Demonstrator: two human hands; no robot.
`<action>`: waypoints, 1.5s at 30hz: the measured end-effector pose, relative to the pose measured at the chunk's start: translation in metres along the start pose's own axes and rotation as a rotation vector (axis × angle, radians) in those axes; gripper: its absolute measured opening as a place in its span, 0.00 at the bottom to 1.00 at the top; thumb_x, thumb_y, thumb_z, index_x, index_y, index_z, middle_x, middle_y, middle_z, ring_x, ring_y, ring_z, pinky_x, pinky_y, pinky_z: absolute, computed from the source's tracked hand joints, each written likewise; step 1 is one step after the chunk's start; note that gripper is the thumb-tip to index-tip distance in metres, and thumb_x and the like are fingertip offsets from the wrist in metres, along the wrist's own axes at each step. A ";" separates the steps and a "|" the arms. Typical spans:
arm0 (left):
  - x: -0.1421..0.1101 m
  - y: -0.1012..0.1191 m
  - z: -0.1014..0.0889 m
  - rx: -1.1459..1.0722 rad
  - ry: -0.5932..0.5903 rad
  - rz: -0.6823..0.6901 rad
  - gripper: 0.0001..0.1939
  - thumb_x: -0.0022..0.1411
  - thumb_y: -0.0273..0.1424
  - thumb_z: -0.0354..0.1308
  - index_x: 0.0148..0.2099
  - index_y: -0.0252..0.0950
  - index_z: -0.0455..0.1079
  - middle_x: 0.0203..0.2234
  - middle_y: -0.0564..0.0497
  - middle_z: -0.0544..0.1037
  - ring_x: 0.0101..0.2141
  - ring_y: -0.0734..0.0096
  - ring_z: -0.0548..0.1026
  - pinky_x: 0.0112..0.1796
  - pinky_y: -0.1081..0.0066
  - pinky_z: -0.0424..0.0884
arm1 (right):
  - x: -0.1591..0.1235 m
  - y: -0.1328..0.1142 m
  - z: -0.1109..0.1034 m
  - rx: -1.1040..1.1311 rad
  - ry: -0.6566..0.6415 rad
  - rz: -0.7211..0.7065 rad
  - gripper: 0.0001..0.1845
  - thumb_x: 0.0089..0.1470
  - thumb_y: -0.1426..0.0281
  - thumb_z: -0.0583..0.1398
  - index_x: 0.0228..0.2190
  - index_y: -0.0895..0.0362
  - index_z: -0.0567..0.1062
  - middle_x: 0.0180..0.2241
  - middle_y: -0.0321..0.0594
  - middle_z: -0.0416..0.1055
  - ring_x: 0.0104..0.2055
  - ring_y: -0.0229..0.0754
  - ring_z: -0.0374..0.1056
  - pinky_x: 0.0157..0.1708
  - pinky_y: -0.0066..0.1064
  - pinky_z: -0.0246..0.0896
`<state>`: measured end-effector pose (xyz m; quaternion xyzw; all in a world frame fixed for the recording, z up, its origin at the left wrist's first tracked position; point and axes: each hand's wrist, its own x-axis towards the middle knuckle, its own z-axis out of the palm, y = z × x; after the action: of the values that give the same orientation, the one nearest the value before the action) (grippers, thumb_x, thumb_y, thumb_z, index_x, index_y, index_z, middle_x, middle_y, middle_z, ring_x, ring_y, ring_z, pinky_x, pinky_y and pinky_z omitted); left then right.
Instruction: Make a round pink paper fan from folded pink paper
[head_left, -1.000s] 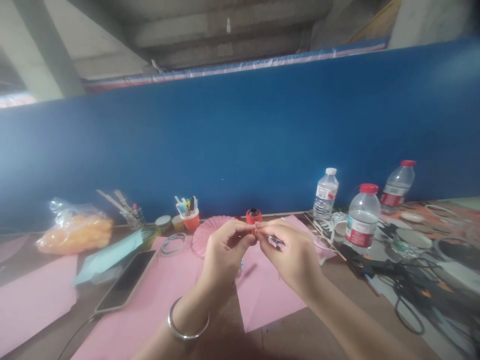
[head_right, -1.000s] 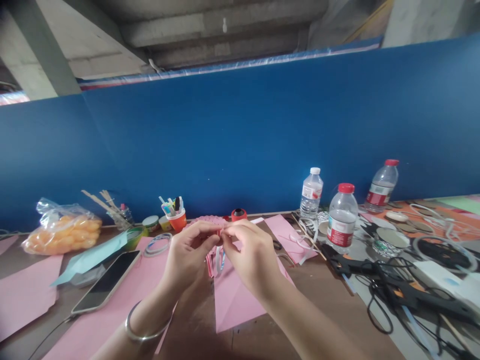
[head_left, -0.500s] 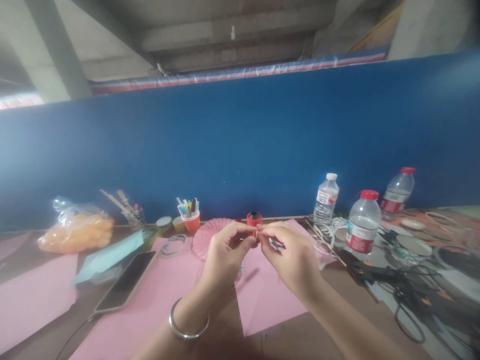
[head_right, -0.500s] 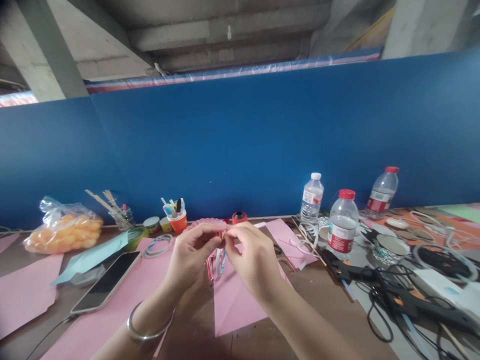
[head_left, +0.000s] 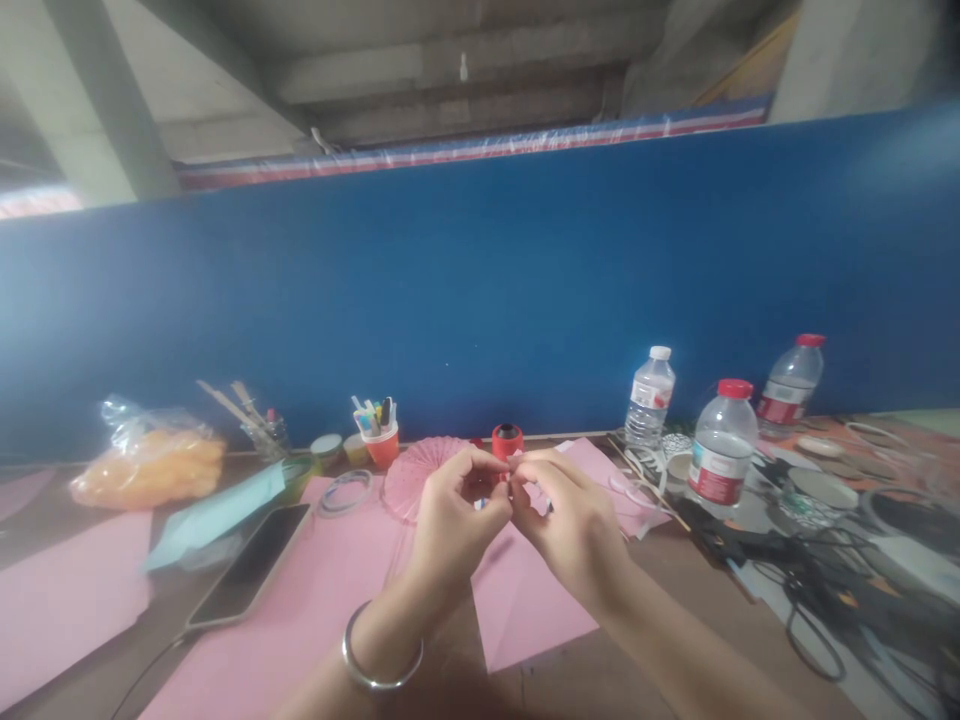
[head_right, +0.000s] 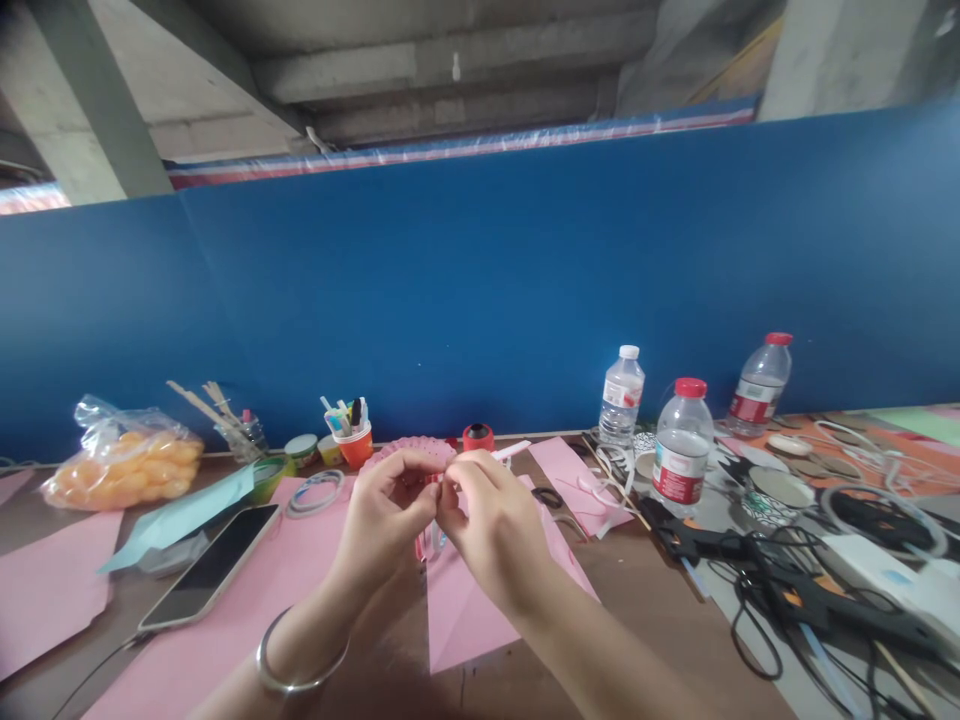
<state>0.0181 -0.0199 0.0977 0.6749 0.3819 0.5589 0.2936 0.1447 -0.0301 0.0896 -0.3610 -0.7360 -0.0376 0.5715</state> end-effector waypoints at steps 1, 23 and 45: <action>0.000 0.000 0.000 0.000 0.004 0.001 0.08 0.48 0.19 0.50 0.31 0.33 0.67 0.26 0.52 0.73 0.28 0.73 0.72 0.30 0.75 0.69 | 0.000 0.000 0.001 0.008 -0.005 0.003 0.06 0.50 0.78 0.53 0.26 0.57 0.67 0.28 0.41 0.67 0.32 0.40 0.65 0.31 0.30 0.61; 0.003 0.007 -0.006 -0.181 -0.074 -0.046 0.04 0.51 0.24 0.57 0.32 0.33 0.70 0.28 0.49 0.75 0.31 0.72 0.73 0.32 0.74 0.70 | 0.006 0.001 -0.008 0.084 0.052 0.020 0.07 0.50 0.78 0.56 0.26 0.57 0.72 0.32 0.42 0.73 0.35 0.41 0.69 0.35 0.31 0.65; 0.002 -0.001 -0.007 -0.155 -0.106 -0.021 0.03 0.54 0.23 0.55 0.33 0.34 0.68 0.28 0.51 0.73 0.30 0.72 0.72 0.34 0.72 0.69 | 0.008 0.006 -0.011 0.124 -0.025 0.091 0.07 0.49 0.77 0.57 0.26 0.56 0.75 0.31 0.40 0.74 0.35 0.41 0.70 0.36 0.30 0.65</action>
<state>0.0112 -0.0179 0.1000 0.6747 0.3284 0.5471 0.3708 0.1558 -0.0268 0.0985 -0.3583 -0.7268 0.0387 0.5847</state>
